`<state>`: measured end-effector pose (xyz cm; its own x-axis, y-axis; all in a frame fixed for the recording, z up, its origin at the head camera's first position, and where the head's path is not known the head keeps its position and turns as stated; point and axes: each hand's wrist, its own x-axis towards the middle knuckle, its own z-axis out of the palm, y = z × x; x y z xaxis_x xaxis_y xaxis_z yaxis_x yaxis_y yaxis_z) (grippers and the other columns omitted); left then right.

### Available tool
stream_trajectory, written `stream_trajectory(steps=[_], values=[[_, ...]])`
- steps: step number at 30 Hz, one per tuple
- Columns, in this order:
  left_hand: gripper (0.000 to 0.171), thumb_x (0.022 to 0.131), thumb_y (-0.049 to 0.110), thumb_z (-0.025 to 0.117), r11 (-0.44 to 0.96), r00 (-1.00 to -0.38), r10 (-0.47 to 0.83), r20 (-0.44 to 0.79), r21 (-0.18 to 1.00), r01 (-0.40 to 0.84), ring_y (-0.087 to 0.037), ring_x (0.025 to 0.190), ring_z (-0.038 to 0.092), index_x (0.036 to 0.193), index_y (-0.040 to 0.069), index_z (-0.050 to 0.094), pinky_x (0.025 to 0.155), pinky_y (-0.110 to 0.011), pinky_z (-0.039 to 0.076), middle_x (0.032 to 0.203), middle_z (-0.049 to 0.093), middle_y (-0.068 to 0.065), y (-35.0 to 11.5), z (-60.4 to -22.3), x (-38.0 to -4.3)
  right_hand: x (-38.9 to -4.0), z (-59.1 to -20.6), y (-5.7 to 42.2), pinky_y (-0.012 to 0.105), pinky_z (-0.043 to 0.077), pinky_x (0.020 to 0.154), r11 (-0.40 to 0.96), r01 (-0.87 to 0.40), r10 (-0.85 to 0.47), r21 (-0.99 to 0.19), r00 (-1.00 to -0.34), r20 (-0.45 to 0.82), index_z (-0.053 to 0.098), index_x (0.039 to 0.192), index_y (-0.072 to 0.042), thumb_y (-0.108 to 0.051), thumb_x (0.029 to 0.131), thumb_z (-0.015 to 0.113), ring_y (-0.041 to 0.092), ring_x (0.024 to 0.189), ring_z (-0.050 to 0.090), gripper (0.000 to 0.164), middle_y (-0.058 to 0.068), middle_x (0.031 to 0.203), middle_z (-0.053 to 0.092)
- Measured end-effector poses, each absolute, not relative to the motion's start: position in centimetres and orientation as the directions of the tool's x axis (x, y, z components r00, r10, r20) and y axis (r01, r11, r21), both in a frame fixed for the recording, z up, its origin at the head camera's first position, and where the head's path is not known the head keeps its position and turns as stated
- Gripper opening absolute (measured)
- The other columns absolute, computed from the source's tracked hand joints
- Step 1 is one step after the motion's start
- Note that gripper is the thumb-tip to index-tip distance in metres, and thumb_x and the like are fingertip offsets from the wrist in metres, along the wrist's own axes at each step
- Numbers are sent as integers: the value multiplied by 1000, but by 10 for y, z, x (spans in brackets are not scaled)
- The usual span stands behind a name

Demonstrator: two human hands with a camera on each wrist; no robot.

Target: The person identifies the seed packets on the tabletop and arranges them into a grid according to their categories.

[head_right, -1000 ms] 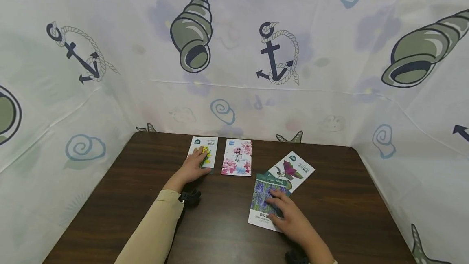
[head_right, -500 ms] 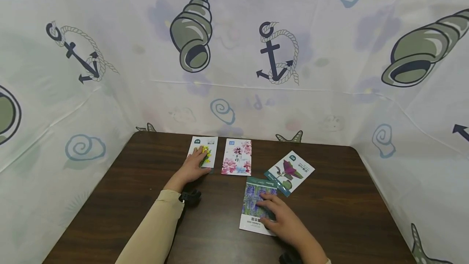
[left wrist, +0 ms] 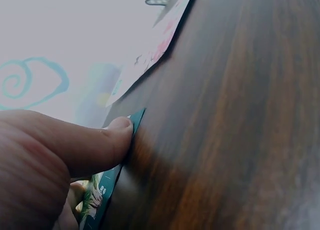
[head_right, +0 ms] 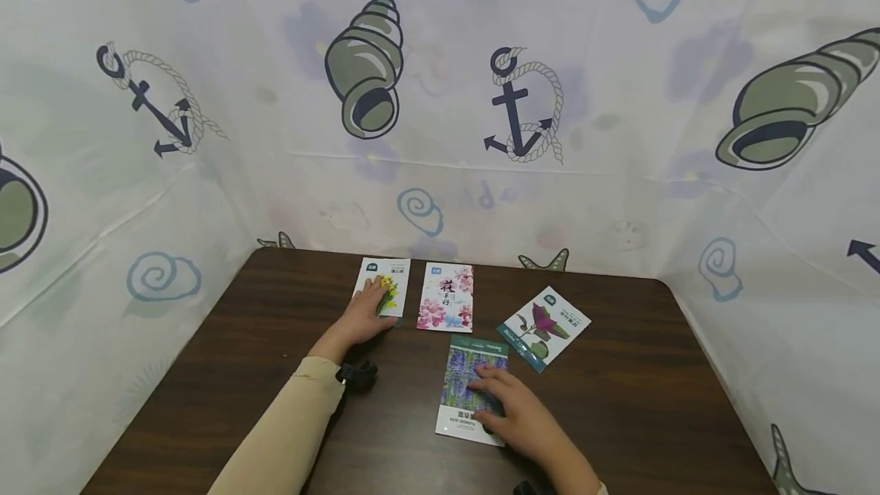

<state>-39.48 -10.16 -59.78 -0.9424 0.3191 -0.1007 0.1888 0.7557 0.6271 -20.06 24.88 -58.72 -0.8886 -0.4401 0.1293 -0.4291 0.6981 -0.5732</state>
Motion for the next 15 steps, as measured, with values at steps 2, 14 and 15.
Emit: stream_trajectory(steps=[2, 14, 15], values=[[93, 102, 33, 77, 756, -942, 321, -102, 626, 190, -41, 172, -4, 173, 1, 26, 140, -60, -1, 184, 4, -21, -102, -598, -394, -201, -587, 244, 60, 51, 118, 698, -429, -444, -574, -887, 124, 71, 144, -23, -29, 100, 82, 31, 151, 56, 46, 3, 163, 59], [92, 104, 36, 71, 771, -933, 330, -141, 610, 180, -39, 172, -7, 174, 4, 21, 140, -60, -1, 184, -1, -20, -103, -601, -399, -207, -577, 215, 67, 42, 124, 693, -390, -481, -606, -877, 14, 68, 148, -22, -34, 102, 79, 37, 158, 48, 48, 4, 168, 54], [91, 105, 36, 70, 776, -934, 329, -141, 604, 182, -39, 172, -7, 174, 4, 21, 140, -59, -1, 184, -1, -19, -102, -600, -400, -208, -577, 213, 68, 42, 124, 692, -389, -482, -608, -876, 12, 68, 148, -22, -34, 102, 79, 37, 158, 48, 49, 5, 168, 54]])
